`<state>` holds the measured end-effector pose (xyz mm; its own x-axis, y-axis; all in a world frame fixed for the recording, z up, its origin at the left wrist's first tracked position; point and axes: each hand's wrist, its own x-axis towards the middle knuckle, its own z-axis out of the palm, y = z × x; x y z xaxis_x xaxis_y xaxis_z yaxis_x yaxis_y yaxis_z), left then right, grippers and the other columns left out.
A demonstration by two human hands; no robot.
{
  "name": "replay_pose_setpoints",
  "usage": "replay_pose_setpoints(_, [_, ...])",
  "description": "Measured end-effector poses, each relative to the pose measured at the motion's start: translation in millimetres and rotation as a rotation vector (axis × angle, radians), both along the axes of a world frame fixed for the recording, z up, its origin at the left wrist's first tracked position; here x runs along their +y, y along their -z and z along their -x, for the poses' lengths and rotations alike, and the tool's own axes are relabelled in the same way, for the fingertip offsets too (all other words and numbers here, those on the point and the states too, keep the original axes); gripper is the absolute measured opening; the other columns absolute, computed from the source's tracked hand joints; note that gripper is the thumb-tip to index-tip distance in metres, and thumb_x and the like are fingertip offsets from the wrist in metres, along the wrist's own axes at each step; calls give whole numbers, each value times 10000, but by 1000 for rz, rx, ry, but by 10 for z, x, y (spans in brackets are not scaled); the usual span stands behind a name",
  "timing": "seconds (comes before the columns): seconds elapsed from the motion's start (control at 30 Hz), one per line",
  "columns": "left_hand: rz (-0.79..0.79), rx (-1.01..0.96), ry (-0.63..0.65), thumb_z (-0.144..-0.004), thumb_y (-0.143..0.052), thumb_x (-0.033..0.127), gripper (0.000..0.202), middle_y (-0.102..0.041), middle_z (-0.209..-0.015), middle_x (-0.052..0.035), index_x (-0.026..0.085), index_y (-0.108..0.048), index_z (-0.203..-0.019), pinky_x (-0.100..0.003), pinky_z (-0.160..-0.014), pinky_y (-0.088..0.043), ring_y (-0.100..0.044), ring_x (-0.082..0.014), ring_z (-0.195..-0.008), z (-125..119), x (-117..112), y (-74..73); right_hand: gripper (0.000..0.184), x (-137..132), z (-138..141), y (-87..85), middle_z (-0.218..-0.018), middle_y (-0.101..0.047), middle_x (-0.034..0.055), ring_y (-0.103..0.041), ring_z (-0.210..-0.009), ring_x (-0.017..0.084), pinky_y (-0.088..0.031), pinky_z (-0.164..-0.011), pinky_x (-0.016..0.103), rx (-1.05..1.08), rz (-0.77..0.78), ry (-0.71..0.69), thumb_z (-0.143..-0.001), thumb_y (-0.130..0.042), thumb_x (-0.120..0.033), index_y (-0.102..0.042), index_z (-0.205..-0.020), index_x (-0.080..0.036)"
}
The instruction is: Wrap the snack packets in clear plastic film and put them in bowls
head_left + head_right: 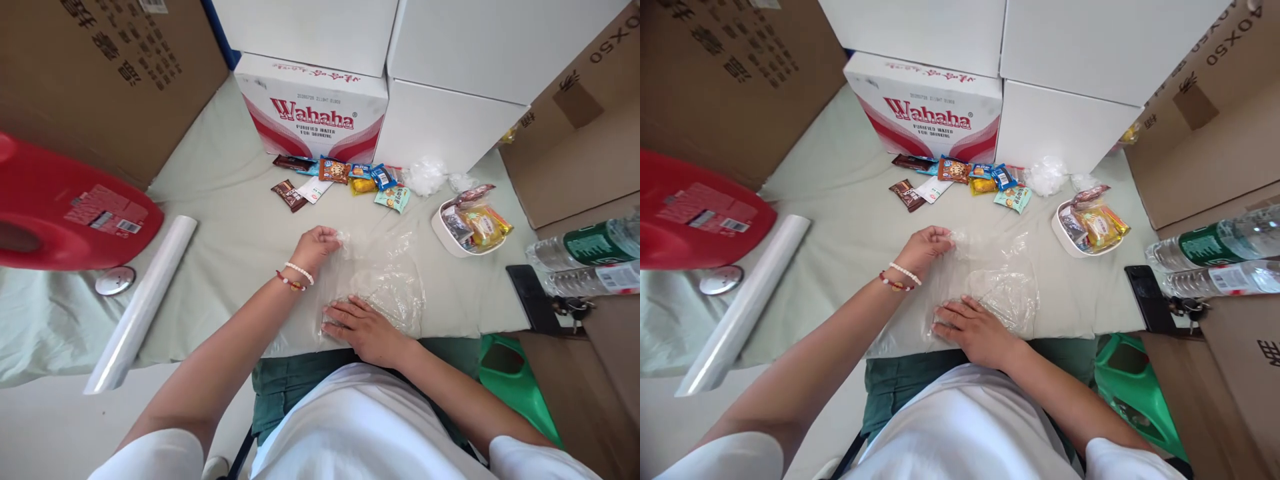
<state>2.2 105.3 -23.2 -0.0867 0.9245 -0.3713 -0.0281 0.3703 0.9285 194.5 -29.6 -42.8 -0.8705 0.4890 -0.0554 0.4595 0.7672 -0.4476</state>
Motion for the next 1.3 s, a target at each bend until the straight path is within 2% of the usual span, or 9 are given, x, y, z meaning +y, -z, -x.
replay_pose_setpoints(0.17, [-54, 117, -219, -627, -736, 163, 334, -630, -751, 32, 191, -557, -908, -265, -641, -452, -569, -109, -621, 181, 181, -59, 547, -43, 10, 82, -1672, -445, 33, -297, -1588, 188, -185, -1328, 499, 45, -19, 40, -1029, -450, -80, -546, -1533, -270])
replay_pose_setpoints(0.33, [-288, 409, -426, -817, -638, 191, 174, -651, -933, -13, 198, -577, -979, -320, -860, -497, -611, -134, -842, 178, -305, -281, 528, -8, 32, 78, -1663, -459, 28, -326, -1573, 189, -179, -1331, 484, 74, -15, 36, -1022, -462, -77, -576, -1508, -251])
replay_pose_setpoints(0.47, [-530, 682, 143, -996, -499, 402, 342, -730, -1274, -110, 209, -690, -1204, -456, -1114, -450, -641, -248, -1241, -101, -889, -184, 466, 19, 92, 49, -1571, -567, 75, -373, -1540, 206, -219, -1320, 499, 117, -30, 40, -1016, -518, -118, -632, -1450, -245])
replay_pose_setpoints(0.6, [-484, 1096, 445, -1061, -302, 394, 565, -477, -1633, -170, 169, -516, -1534, -642, -1271, -181, -409, -323, -1542, -134, -1071, 174, 373, -91, -32, 8, -1399, -692, 81, -539, -1388, 230, -385, -1239, 471, 263, -30, 77, -1010, -523, -125, -702, -1321, -228])
replay_pose_setpoints(0.67, [-452, 1200, 481, -1067, -288, 425, 618, -386, -1683, -172, 159, -408, -1612, -662, -1280, -115, -358, -323, -1573, -80, -1065, 295, 336, -176, -227, -24, -1300, -728, 90, -623, -1253, 223, -500, -1122, 426, 408, -2, 307, -1026, -495, -163, -701, -1284, -223])
replay_pose_setpoints(0.77, [-454, 1253, 490, -1067, -288, 468, 662, -335, -1702, -170, 159, -323, -1652, -653, -1287, -82, -328, -315, -1589, -32, -1058, 346, 291, -221, -602, -68, -1167, -728, 99, -684, -978, 215, -595, -823, 365, 627, 118, 1049, -1044, -497, -343, -665, -1258, -241])
replay_pose_setpoints(0.9, [-458, 1258, 490, -1067, -302, 468, 667, -328, -1704, -170, 167, -293, -1663, -652, -1288, -64, -325, -313, -1591, -47, -1074, 314, 561, -62, -922, -120, -1154, -707, 86, -514, -591, 133, -380, -446, 264, 889, 563, 1594, -885, -668, -600, -553, -1324, -270])
replay_pose_setpoints(1.1, [-459, 1237, 493, -1063, -324, 463, 667, -337, -1699, -183, 162, -307, -1658, -658, -1286, -52, -320, -323, -1592, -52, -1070, 300, 754, 208, -908, -270, -813, -661, -12, -339, -520, 73, -209, -456, 230, 826, 1034, 1432, -538, -958, -496, -662, -1176, -227])
replay_pose_setpoints(1.3, [-470, 1235, 486, -1069, -307, 473, 669, -328, -1704, -181, 151, -309, -1656, -653, -1289, -38, -307, -321, -1598, -46, -1075, 306, 554, 248, -982, -374, -648, -525, -51, -303, -533, 57, -163, -477, 238, 761, 1056, 1343, -516, -954, -588, -639, -728, -183])
